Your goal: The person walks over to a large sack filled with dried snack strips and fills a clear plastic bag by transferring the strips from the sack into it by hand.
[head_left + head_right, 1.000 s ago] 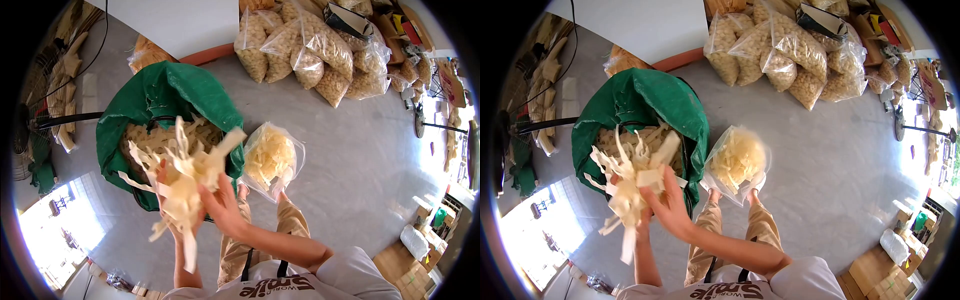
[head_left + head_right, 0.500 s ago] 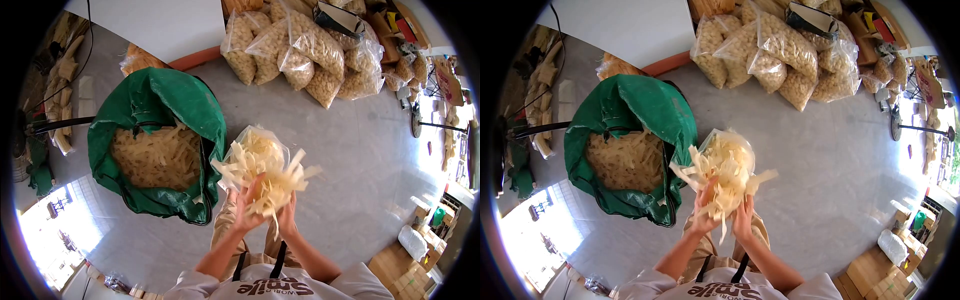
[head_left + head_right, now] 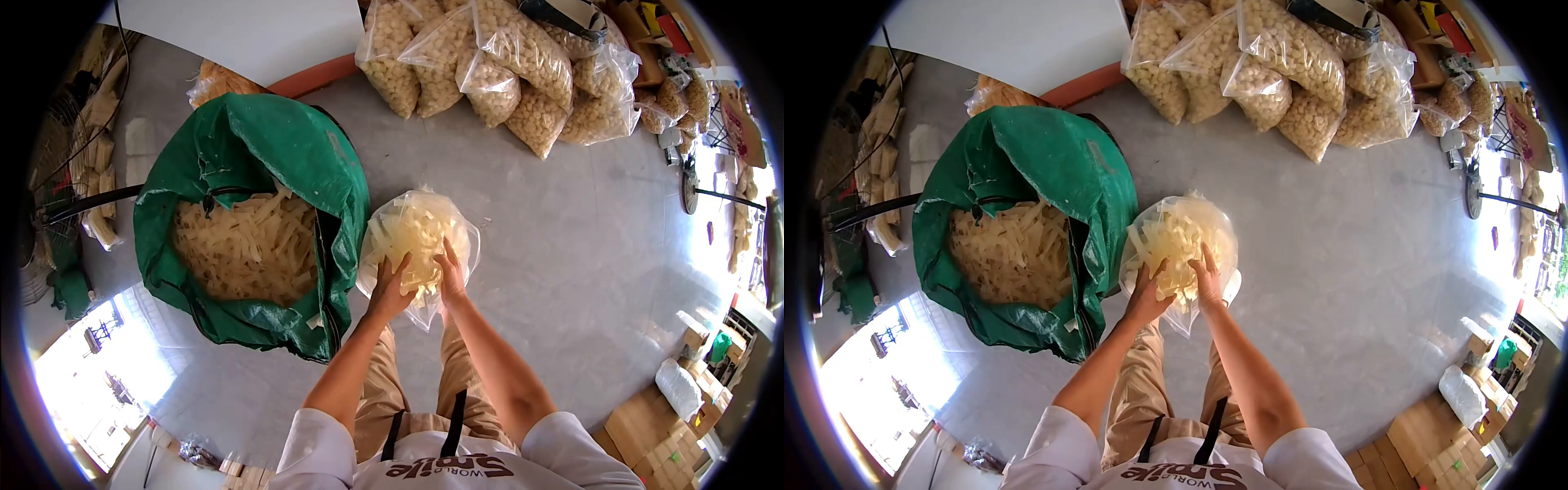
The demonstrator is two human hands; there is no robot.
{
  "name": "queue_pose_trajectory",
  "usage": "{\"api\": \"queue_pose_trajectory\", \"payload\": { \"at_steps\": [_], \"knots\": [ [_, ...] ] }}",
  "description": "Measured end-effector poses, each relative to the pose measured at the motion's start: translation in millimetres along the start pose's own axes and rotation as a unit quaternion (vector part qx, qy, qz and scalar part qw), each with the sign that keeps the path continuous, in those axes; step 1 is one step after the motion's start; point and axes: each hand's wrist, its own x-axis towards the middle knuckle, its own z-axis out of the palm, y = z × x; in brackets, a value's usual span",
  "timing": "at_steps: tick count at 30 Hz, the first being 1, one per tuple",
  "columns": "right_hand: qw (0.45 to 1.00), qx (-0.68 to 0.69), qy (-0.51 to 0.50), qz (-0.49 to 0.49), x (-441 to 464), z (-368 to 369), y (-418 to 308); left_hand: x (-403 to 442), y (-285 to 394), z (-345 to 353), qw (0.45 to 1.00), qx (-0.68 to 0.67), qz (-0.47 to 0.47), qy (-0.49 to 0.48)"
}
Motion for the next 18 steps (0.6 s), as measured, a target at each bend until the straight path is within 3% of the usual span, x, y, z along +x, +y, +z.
{"api": "queue_pose_trajectory", "payload": {
  "at_steps": [1, 4, 6, 7, 9, 11, 13, 15, 18],
  "knots": [
    [1.0, -0.001, 0.0, 0.001, -2.4, 1.3, -6.2, -2.2, 1.4, 2.2, 0.999, 0.024, -0.039, 0.002],
    [0.996, -0.033, 0.042, 0.076, -10.9, 2.2, -20.8, -3.2, 6.7, 7.5, 0.998, 0.043, -0.033, -0.02],
    [0.977, -0.187, 0.069, 0.075, -10.2, -1.3, -14.6, -5.4, 9.1, 8.6, 0.998, 0.018, -0.047, -0.046],
    [0.977, -0.187, 0.066, 0.075, -10.9, -2.4, -10.4, -6.9, 11.5, 7.1, 0.996, -0.005, -0.061, -0.072],
    [0.963, -0.251, 0.091, 0.04, -15.1, -4.5, -3.3, -15.0, 24.0, -2.5, 0.997, 0.02, -0.049, -0.062],
    [0.951, -0.296, 0.091, 0.009, -19.6, -6.0, -1.3, -23.7, 41.5, -22.9, 0.998, -0.042, 0.017, -0.044],
    [0.976, -0.208, 0.053, 0.035, -20.6, -6.7, 1.9, -38.2, 65.7, -52.3, 1.0, -0.019, 0.019, -0.015],
    [0.969, -0.244, 0.037, -0.002, -32.1, 5.8, -15.4, -55.5, 74.6, -81.4, 0.997, -0.076, 0.022, 0.026],
    [0.952, -0.296, -0.004, -0.071, -34.6, 23.7, -29.2, -77.3, 84.1, -125.9, 0.973, -0.065, 0.058, 0.215]
  ]
}}
